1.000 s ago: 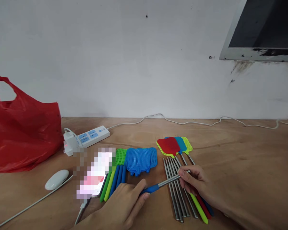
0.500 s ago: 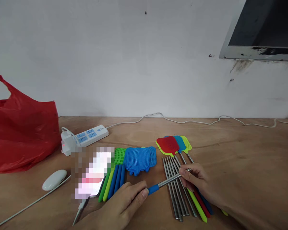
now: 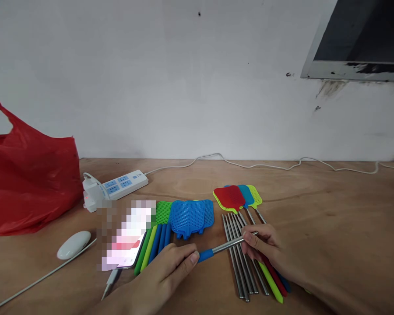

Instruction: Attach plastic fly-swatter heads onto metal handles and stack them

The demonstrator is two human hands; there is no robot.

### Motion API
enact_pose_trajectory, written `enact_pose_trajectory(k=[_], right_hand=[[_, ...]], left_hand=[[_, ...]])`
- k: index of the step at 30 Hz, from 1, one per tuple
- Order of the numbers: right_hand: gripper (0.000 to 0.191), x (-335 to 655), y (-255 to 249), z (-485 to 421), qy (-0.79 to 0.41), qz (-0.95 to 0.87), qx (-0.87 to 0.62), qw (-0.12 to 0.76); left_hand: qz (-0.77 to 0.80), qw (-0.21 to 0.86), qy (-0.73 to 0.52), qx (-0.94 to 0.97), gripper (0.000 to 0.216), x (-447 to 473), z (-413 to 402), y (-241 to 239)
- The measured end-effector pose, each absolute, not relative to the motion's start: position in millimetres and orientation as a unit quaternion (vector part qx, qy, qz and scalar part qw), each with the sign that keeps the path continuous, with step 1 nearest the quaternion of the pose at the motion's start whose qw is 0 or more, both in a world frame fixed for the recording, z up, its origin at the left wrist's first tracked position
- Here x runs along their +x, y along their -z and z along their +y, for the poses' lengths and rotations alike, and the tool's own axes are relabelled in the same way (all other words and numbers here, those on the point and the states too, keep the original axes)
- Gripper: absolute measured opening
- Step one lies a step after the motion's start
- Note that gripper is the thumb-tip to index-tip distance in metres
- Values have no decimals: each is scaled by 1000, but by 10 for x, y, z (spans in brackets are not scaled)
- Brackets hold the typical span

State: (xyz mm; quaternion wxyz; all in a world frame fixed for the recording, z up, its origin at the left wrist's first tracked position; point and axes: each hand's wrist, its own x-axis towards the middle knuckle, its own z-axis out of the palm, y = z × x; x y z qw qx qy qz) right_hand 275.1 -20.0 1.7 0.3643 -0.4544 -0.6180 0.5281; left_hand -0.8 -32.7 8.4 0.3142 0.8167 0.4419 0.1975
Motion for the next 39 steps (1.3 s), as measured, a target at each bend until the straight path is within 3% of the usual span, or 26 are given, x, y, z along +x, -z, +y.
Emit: enact_pose_trajectory(k=[5,9,12,23,28,34,39], right_hand=[[53,2768,48,-196,-476,-660,-449,369],[34,2804,26,-206,-328,-733,-473,362],[23,2859,-10,-199,-231,-798,-451,328],[22,2766,-161,-189,11,-937,-310,161],[13,2672,-139,-291,37,-941,-323,96],[12,2743,-151,-250,-30,-929,-344,131],[26,2898,-228,-174,-74,-914,-384,105]], left_hand=[[440,312,-196,819,51,0,-315,-66],[412,253,-199,852,50,24,-330,-33],[409,219,-176,868,47,29,-330,-65],[437,187,-28,879,33,64,-352,-239],[427,191,-27,883,30,73,-399,-226],[412,177,-32,893,30,99,-373,-265],[424,191,-39,884,28,61,-356,-295]])
